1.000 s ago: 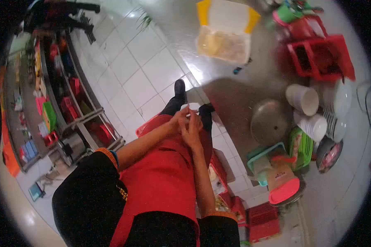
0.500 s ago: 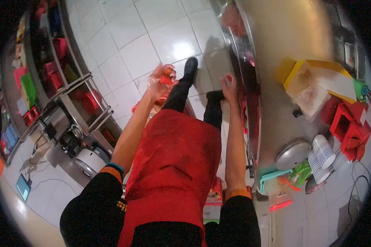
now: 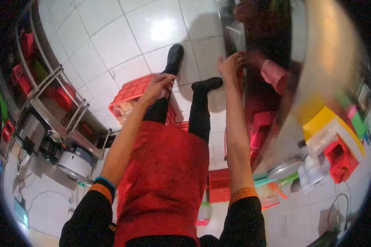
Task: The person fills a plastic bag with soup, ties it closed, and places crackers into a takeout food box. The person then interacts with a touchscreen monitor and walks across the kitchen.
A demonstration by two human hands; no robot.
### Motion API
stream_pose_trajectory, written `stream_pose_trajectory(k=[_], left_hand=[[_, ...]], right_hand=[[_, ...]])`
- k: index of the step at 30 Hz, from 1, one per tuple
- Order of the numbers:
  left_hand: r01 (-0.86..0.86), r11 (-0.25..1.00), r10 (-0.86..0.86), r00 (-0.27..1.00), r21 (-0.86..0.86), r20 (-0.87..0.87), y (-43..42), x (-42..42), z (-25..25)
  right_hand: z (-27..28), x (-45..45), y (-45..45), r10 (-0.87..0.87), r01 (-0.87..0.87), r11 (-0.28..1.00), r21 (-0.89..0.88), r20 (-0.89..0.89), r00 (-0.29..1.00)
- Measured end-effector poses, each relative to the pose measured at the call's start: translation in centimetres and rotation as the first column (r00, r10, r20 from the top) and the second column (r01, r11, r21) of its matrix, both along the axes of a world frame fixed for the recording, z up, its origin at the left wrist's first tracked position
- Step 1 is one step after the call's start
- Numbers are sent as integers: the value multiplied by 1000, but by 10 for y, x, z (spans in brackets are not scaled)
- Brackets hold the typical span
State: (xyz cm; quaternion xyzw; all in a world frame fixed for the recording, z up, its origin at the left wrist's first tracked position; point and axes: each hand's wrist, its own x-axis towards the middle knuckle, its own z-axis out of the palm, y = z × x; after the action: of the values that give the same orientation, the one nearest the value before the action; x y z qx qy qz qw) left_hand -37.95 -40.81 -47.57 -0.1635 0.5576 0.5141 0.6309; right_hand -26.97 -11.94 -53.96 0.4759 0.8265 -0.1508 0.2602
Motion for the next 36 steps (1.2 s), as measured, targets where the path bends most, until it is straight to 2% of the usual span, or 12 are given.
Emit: stream_pose_trajectory(k=[3, 6, 10, 13, 16, 20, 25, 29, 31, 32, 34, 36], left_hand=[[119, 993, -118, 987, 2, -105, 5, 21, -43], [190, 981, -194, 969, -38, -151, 41, 21, -61], [231, 970, -243, 947, -80, -209, 101, 30, -98], [155, 988, -141, 945, 26, -295, 138, 39, -132], [407, 904, -427, 879, -134, -212, 159, 25, -129], [374, 913, -407, 827, -160, -387, 139, 37, -152], [398, 897, -441, 814, -190, -378, 143, 30, -128], [364, 911, -411, 780, -192, -472, 141, 36, -139], [376, 907, -421, 782, -191, -459, 137, 35, -141], [388, 902, -430, 787, -188, -442, 135, 34, -141], [383, 901, -433, 778, -202, -455, 134, 37, -145], [353, 912, -409, 787, -208, -461, 134, 42, -145]], right_hand=[[-8, -29, 1, -190, 189, 982, 21, 67, 979], [-33, -15, 6, -352, 362, 932, 9, -214, 911], [-37, 9, -26, 21, 31, 994, 106, -455, 890], [-35, 31, -55, 55, -55, 998, 14, -455, 889], [-34, 44, -72, 29, -71, 995, -74, -458, 888], [-45, 51, -47, -17, -88, 978, -191, -491, 871], [-103, 47, 10, -506, 178, 810, -559, -513, 693], [-158, 30, 37, -376, 235, 900, -367, -378, 846], [-140, -10, 37, -648, 558, 670, -489, -19, 762], [-146, -14, 33, -650, 556, 668, -495, -23, 760], [-182, -10, 21, -537, 507, 842, -181, -214, 816], [-227, 10, 17, -581, 537, 814, -221, -322, 748]])
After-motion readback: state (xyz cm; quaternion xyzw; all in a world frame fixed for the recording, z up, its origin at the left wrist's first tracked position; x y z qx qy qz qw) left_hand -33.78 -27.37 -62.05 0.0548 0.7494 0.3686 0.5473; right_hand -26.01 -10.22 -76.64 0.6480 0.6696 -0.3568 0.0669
